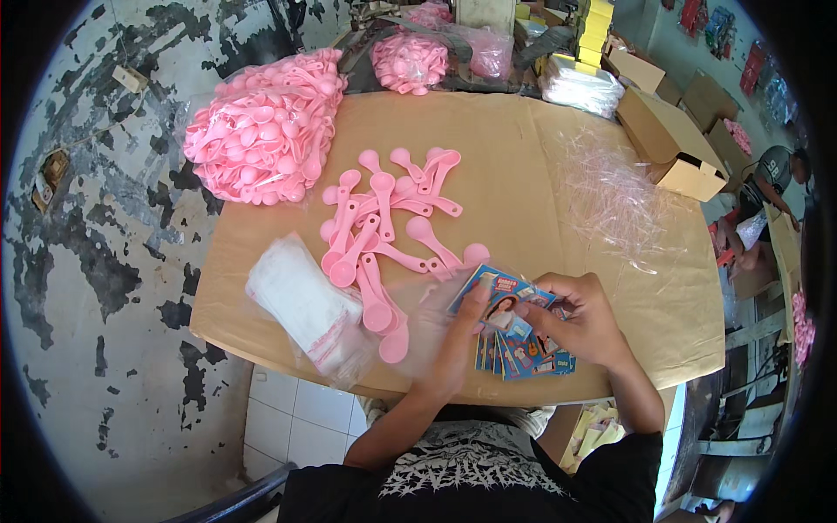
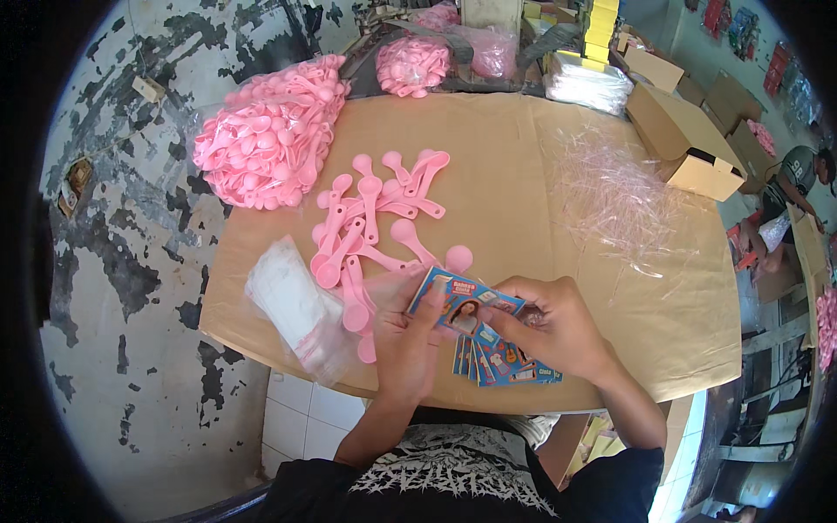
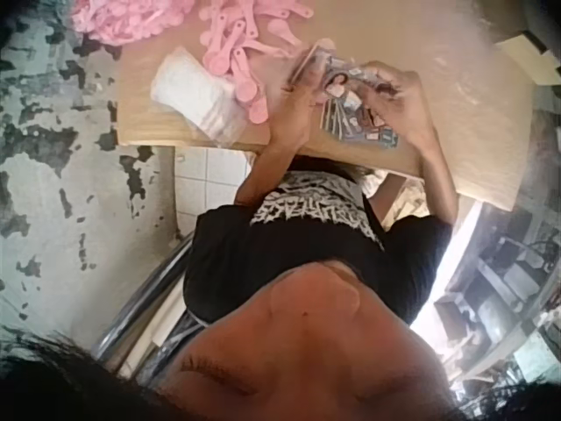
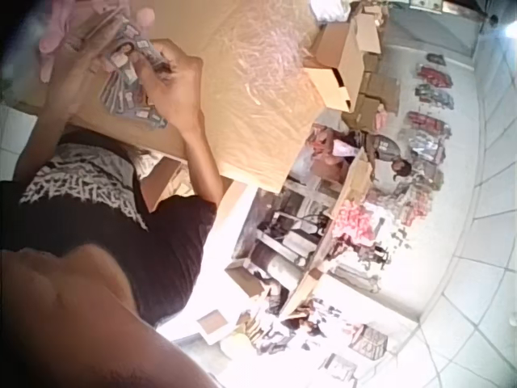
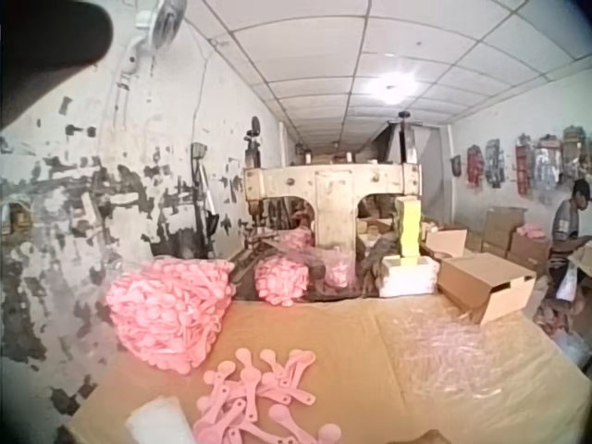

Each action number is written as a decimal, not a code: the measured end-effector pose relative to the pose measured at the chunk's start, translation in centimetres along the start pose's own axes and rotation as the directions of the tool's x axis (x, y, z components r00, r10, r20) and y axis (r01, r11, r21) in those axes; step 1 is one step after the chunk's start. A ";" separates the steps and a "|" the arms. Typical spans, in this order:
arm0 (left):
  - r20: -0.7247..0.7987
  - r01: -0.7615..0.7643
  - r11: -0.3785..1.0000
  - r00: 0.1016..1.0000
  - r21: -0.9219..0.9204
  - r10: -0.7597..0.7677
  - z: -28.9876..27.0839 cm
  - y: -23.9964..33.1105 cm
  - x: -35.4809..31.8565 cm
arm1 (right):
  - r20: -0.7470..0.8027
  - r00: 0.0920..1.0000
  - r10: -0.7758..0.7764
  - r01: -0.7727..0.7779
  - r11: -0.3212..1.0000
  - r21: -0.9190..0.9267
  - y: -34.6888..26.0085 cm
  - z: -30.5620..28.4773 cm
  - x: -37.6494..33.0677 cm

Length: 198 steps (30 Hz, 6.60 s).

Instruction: The person repeatedly picks up pink plastic spoons and small printed cards, places them into clear plastic bags, and sets the filled bags aside on the table. The process is repeated continuously throughout the clip.

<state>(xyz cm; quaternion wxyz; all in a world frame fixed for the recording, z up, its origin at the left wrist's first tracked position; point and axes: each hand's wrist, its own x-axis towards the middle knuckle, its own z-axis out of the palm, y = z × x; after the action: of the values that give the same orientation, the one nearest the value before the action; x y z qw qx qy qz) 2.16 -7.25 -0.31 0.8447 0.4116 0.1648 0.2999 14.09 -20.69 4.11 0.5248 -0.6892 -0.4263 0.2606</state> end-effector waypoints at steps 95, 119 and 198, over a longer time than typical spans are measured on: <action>0.220 -0.257 0.796 0.962 0.548 0.158 -3.5 5.4 0.3 | 0.129 0.680 -0.722 0.538 0.371 -0.757 -6.1 2.7 5.7; 0.394 -0.183 0.776 0.915 0.604 -0.091 -3.8 5.7 -0.5 | 0.209 0.792 -0.573 0.502 0.418 -0.757 -6.2 -1.1 4.7; 0.661 -0.427 0.700 0.745 0.573 -0.087 -5.3 3.9 2.8 | 0.191 0.811 -0.553 0.584 0.786 -0.202 2.1 -1.0 2.3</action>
<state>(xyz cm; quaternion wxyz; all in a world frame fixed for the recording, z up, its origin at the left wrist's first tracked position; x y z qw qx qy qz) 0.05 -0.41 -0.53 0.5953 0.7878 -0.0772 0.1376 16.67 -19.40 2.67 0.4602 -0.5719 -0.6749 0.0754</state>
